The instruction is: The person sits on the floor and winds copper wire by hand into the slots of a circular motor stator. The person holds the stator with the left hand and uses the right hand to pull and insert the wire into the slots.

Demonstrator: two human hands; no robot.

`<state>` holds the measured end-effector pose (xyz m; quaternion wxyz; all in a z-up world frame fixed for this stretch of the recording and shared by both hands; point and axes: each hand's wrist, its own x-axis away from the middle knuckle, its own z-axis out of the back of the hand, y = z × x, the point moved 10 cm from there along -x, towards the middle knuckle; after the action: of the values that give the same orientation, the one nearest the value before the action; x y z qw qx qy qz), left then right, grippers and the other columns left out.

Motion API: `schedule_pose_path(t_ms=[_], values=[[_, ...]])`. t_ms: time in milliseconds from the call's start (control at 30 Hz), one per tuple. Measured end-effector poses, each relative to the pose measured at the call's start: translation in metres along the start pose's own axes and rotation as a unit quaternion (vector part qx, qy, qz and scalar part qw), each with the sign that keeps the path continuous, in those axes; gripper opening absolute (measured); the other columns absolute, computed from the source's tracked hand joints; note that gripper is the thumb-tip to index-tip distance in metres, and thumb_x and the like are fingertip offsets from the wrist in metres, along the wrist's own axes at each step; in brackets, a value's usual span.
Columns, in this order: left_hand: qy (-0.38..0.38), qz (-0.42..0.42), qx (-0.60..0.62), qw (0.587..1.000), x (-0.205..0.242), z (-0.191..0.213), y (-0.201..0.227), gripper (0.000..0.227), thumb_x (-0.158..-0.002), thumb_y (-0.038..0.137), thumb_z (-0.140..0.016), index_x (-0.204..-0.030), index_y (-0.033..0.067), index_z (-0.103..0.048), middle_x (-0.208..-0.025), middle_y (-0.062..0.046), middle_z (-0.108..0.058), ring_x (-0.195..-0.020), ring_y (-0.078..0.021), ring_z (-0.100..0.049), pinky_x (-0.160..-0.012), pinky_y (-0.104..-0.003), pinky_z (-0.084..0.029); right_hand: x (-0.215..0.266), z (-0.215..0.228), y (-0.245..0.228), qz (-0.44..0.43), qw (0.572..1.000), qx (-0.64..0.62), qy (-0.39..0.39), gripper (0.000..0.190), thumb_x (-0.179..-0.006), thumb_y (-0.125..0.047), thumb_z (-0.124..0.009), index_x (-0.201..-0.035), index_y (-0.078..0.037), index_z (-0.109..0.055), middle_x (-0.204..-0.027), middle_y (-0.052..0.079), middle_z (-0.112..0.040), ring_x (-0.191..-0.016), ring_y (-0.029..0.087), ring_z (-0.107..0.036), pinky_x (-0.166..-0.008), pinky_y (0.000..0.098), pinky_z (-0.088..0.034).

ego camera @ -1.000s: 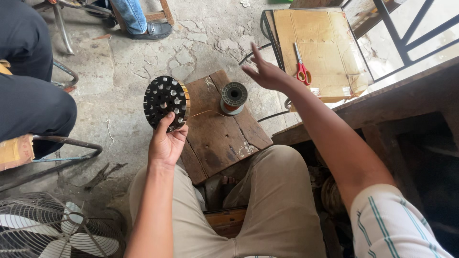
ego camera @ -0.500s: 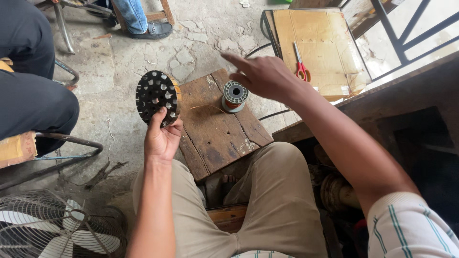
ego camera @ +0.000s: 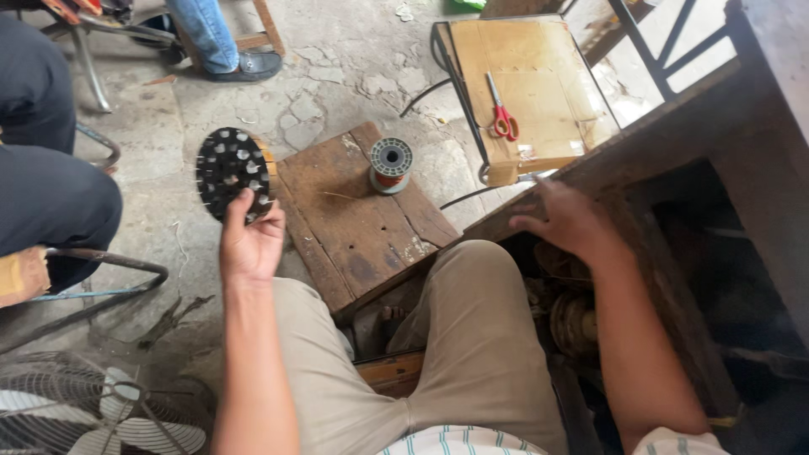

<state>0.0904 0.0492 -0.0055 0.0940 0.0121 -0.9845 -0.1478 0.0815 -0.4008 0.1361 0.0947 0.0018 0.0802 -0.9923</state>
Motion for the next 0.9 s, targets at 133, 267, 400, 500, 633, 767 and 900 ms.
schedule_pose_path(t_ms=[133, 267, 400, 500, 633, 767, 900], values=[[0.015, -0.053, -0.084, 0.995, -0.002, 0.016, 0.030, 0.028, -0.090, 0.002, -0.074, -0.115, 0.0128, -0.066, -0.101, 0.003, -0.067, -0.081, -0.0074, -0.059, -0.067, -0.023, -0.045, 0.033, -0.071, 0.063, -0.116, 0.992, -0.008, -0.051, 0.036, -0.092, -0.040, -0.070, -0.118, -0.015, -0.072, -0.106, 0.010, -0.074, -0.098, 0.035, -0.069, -0.079, 0.0466, -0.055], [0.018, -0.039, -0.021, 0.999, -0.005, 0.032, 0.035, 0.021, -0.098, 0.002, -0.073, -0.117, 0.0064, -0.065, -0.103, -0.001, -0.064, -0.081, -0.0096, -0.056, -0.071, -0.023, -0.045, 0.053, -0.113, 0.057, -0.006, 0.983, -0.160, -0.084, 0.026, -0.096, -0.033, -0.069, -0.107, -0.011, -0.075, -0.099, 0.011, -0.077, -0.092, 0.027, -0.076, -0.077, 0.0367, -0.057], [0.026, -0.031, -0.041, 0.998, -0.006, 0.036, 0.033, 0.020, -0.099, 0.001, -0.074, -0.116, 0.0073, -0.063, -0.105, -0.001, -0.064, -0.082, -0.0104, -0.055, -0.072, -0.023, -0.045, 0.081, -0.129, 0.060, -0.026, 0.898, -0.378, -0.225, 0.039, -0.097, -0.034, -0.063, -0.127, -0.010, -0.063, -0.119, 0.007, -0.070, -0.110, 0.022, -0.066, -0.092, 0.0360, -0.051], [0.014, -0.039, -0.114, 0.993, -0.004, 0.027, 0.029, 0.027, -0.097, -0.001, -0.073, -0.119, 0.0120, -0.063, -0.111, 0.002, -0.065, -0.089, -0.0081, -0.058, -0.074, -0.023, -0.045, 0.105, -0.110, 0.061, -0.008, 0.799, -0.539, -0.268, 0.053, -0.093, -0.040, -0.062, -0.137, -0.010, -0.055, -0.146, 0.004, -0.055, -0.135, 0.018, -0.049, -0.107, 0.0368, -0.040], [0.010, -0.039, -0.241, 0.970, -0.002, 0.008, 0.010, 0.040, -0.089, 0.000, -0.072, -0.124, 0.0159, -0.065, -0.117, 0.003, -0.068, -0.101, -0.0093, -0.066, -0.075, -0.024, -0.050, 0.102, -0.112, 0.068, -0.040, 0.645, -0.754, -0.115, 0.044, -0.102, -0.045, -0.058, -0.102, -0.002, -0.069, -0.122, 0.014, -0.069, -0.120, 0.025, -0.064, -0.105, 0.0413, -0.048], [0.022, -0.023, -0.341, 0.940, 0.006, -0.001, -0.014, 0.046, -0.086, 0.000, -0.073, -0.129, 0.0166, -0.065, -0.123, -0.001, -0.070, -0.110, -0.0157, -0.067, -0.080, -0.031, -0.054, 0.098, -0.125, 0.055, -0.106, 0.681, -0.724, -0.022, 0.045, -0.118, -0.036, -0.060, -0.096, 0.002, -0.072, -0.087, 0.012, -0.065, -0.077, 0.022, -0.060, -0.069, 0.0339, -0.046], [0.000, -0.007, -0.374, 0.928, 0.013, -0.010, -0.044, 0.052, -0.081, -0.002, -0.075, -0.129, 0.0136, -0.065, -0.125, -0.002, -0.069, -0.114, -0.0151, -0.067, -0.093, -0.033, -0.056, 0.088, -0.078, -0.042, 0.047, 0.818, -0.564, -0.106, 0.028, -0.105, -0.030, -0.063, -0.101, -0.004, -0.073, -0.089, 0.006, -0.071, -0.082, 0.018, -0.066, -0.073, 0.0314, -0.054]])
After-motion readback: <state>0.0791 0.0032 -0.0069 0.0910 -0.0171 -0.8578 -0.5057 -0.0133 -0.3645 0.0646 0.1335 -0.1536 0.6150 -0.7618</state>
